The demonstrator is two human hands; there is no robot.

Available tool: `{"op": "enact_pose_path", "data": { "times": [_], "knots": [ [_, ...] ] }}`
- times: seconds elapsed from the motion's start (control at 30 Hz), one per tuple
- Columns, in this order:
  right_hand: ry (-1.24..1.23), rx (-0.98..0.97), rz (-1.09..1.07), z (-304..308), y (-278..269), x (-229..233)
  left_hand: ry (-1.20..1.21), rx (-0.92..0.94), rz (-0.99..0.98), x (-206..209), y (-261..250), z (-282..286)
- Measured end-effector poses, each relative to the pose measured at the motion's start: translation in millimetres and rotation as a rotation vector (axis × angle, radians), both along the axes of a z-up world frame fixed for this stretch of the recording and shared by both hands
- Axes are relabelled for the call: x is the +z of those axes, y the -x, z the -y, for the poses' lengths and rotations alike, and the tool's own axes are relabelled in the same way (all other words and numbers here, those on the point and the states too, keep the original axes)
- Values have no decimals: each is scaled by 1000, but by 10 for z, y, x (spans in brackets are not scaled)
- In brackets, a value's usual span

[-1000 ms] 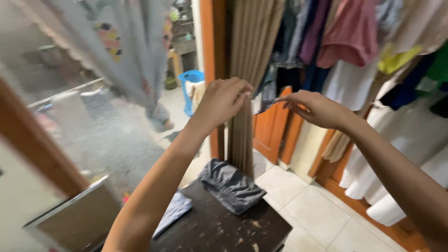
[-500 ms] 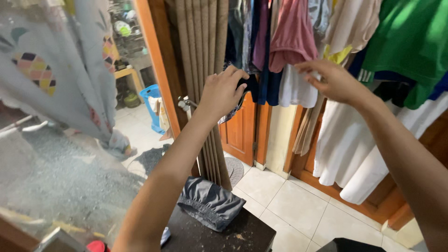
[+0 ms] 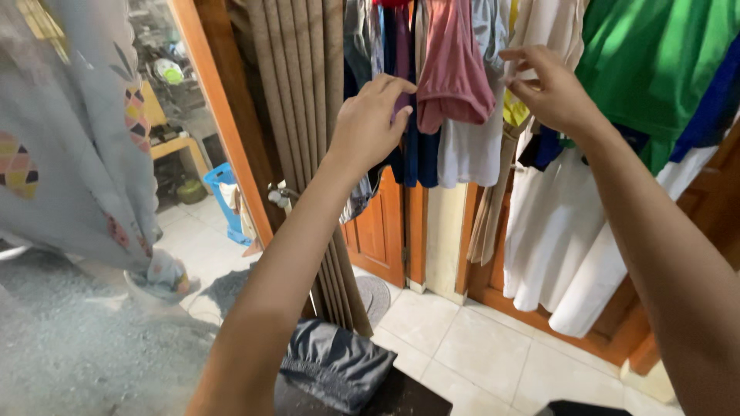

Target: The person retrieves several items of clothing including underwear and a tank top from a hanging rack and folds each one by hand on a tabletop.

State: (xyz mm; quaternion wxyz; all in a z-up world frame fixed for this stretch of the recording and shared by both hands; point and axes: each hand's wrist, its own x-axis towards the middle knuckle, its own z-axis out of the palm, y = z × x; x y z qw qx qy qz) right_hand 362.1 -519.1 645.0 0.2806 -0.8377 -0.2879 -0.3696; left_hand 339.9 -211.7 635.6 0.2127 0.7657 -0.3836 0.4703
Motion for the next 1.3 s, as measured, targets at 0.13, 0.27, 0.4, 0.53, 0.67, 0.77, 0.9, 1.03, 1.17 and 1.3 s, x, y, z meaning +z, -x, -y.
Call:
{"op": "enact_pose_path", "data": {
  "times": [0.13,0.27,0.4,0.53,0.67,0.77,0.9,1.03,1.17,1.3],
  "knots": [
    [-58,117,17,82,-362,142,-35,19,17,212,-250,250],
    [-81,125,39,166,-821,360,-65,44,126,495,-572,565],
    [-109,212,89,185,-1410,637,0,23,217,873,-913,900],
    [-101,250,125,187,-1941,803,87,77,349,1176,-1417,1200],
    [-139,293,20,139,-2308,882,147,173,356,1416,-1912,1466],
    [-116,295,56,133,-2502,898,176,201,214,1602,-2204,1609],
    [-156,486,-75,112,-2705,886,224,156,87,1678,-2454,1761],
    [-199,455,-277,133,-2789,853,231,243,259,1593,-2426,1784],
    [-173,527,-276,193,-2808,887,263,191,302,1377,-2161,1677],
    [-106,500,-207,250,-2717,950,261,69,342,1153,-1922,1549]
  ]
}}
